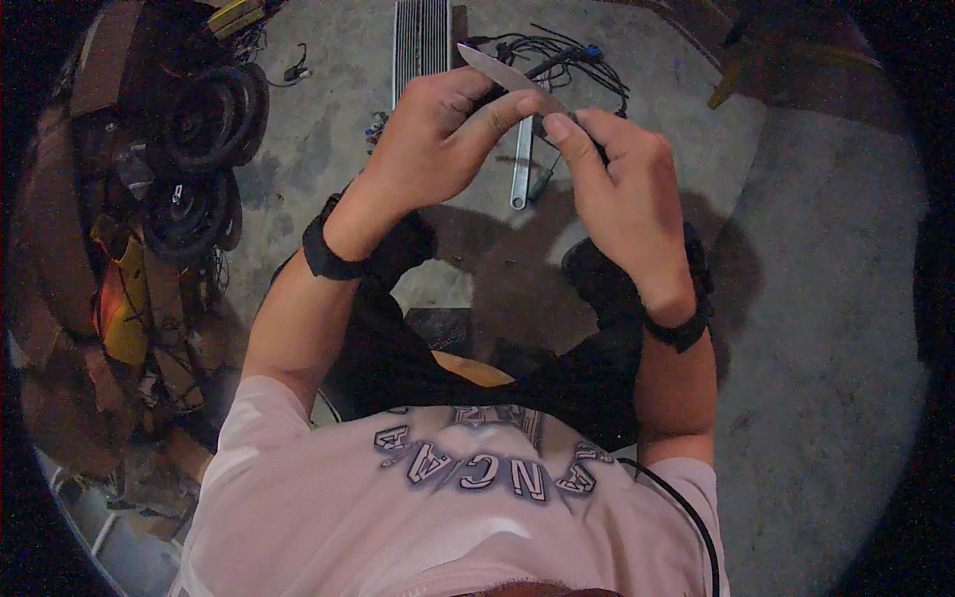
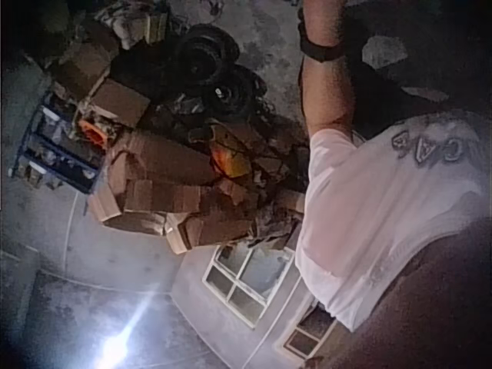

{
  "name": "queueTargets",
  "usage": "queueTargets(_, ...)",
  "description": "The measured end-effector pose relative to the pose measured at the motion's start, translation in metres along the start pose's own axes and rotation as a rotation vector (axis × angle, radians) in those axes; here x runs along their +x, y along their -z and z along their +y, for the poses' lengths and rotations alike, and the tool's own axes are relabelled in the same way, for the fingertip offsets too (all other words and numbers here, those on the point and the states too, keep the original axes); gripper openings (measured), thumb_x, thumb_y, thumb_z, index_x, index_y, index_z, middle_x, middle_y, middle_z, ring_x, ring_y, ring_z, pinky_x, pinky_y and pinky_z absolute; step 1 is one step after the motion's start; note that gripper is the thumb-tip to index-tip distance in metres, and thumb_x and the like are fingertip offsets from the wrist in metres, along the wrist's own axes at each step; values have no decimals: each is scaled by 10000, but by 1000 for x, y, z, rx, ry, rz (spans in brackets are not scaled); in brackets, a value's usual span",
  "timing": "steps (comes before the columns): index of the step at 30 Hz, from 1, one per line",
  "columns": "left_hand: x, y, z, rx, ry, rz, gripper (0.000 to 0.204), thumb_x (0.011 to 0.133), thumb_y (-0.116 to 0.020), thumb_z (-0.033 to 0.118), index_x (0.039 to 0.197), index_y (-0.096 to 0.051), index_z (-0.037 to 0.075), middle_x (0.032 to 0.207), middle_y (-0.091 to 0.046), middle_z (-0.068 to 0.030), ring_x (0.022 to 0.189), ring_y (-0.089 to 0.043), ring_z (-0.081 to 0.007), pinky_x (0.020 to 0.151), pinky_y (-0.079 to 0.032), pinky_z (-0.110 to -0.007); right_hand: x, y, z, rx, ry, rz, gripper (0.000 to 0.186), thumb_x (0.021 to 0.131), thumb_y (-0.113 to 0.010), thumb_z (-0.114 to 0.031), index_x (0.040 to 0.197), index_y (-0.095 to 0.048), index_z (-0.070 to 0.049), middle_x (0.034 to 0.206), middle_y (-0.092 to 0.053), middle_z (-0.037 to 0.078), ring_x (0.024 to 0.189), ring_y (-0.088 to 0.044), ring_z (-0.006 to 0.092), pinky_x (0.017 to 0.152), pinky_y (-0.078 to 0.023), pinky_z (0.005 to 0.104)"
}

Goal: Stripping insulation from electrical wires using a pocket knife.

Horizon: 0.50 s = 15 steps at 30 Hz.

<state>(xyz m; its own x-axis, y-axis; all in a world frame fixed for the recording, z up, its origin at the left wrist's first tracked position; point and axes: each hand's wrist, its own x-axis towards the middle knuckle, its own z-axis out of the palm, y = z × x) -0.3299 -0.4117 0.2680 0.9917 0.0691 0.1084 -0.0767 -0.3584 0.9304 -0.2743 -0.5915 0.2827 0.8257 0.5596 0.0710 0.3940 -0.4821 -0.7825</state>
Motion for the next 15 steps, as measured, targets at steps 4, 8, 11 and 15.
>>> queueTargets(4, 0, -3, -5, -24, -35, 33, 202, 920, -614, 198, 924, -657, 0, 691, -565, 23, 624, -464, -44, 525, -366, -225, -2, -1, -1, -42, 38, 33, 338, 894, -583, -265, 700, -569, 11, 660, -572, 228, 640, -571, 428, 543, -420, 481)
queueTargets(8, -1, -1, 0, -12, -13, 38, 205, 907, -633, 206, 929, -664, 5, 703, -578, 23, 631, -471, -42, 529, -366, -221, -3, -2, -1, -42, 45, 51, 335, 891, -585, -262, 699, -567, 12, 660, -571, 226, 643, -571, 428, 550, -421, 480)
queueTargets(11, 0, 0, 2, 4, 9, 27, 204, 898, -647, 209, 935, -670, 9, 709, -587, 26, 626, -471, -38, 526, -359, -219, -4, 0, -2, -16, 13, 36, 335, 889, -587, -260, 696, -566, 12, 661, -569, 225, 646, -572, 425, 552, -422, 480)
queueTargets(15, 1, -2, -3, -17, -64, 72, 200, 885, -665, 212, 923, -674, 15, 702, -592, 31, 594, -458, -36, 500, -339, -220, -4, -1, -4, 3, -5, 46, 336, 888, -588, -263, 695, -568, 12, 666, -571, 225, 650, -572, 427, 554, -424, 478)
